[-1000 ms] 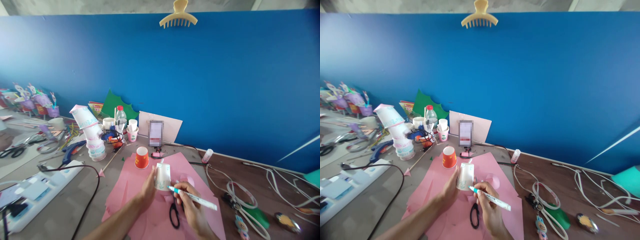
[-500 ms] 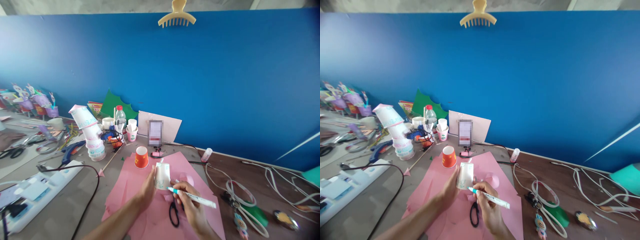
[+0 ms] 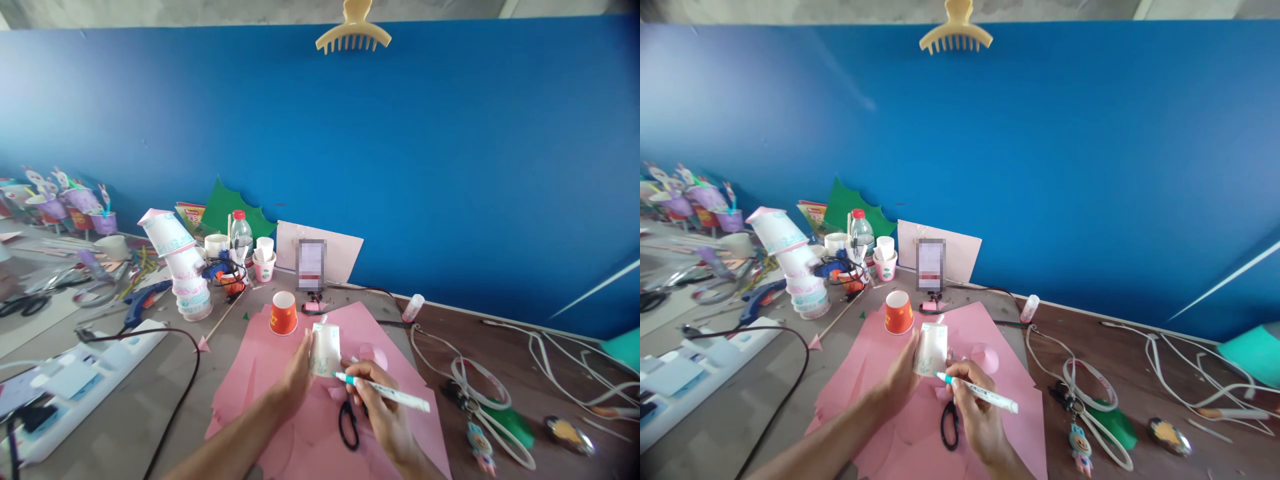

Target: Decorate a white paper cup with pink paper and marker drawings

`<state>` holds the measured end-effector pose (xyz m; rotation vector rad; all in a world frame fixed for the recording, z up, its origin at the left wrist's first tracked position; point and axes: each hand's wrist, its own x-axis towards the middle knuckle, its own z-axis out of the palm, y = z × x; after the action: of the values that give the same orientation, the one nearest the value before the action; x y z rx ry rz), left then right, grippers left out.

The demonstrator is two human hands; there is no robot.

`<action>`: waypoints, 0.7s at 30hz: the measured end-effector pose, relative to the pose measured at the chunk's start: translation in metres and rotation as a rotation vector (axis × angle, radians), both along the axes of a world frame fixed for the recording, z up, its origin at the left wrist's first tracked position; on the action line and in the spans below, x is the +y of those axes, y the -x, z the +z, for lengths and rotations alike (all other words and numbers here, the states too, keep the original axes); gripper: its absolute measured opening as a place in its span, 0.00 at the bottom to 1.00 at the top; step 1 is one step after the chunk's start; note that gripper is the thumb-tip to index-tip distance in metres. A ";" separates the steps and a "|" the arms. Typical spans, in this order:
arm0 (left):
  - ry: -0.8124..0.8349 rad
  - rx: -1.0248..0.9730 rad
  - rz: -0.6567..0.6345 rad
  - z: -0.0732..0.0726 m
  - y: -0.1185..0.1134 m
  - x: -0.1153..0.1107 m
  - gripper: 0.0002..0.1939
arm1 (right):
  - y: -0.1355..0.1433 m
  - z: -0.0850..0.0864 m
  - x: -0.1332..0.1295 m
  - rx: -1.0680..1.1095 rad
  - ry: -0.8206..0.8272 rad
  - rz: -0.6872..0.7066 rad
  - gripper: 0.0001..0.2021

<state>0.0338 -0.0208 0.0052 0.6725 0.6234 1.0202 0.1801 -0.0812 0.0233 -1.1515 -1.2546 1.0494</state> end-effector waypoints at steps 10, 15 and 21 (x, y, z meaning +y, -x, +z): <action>-0.012 0.010 -0.004 0.005 0.001 -0.003 0.33 | 0.000 -0.002 -0.001 0.016 0.017 0.005 0.17; -0.017 0.019 -0.020 0.007 0.000 -0.002 0.34 | 0.001 -0.003 0.000 0.012 0.008 -0.033 0.16; 0.009 0.017 0.020 0.003 0.001 -0.001 0.33 | 0.001 -0.005 0.002 0.009 0.002 -0.070 0.15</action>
<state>0.0324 -0.0216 0.0080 0.6689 0.6500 1.0305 0.1792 -0.0791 0.0180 -1.1828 -1.1982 1.0032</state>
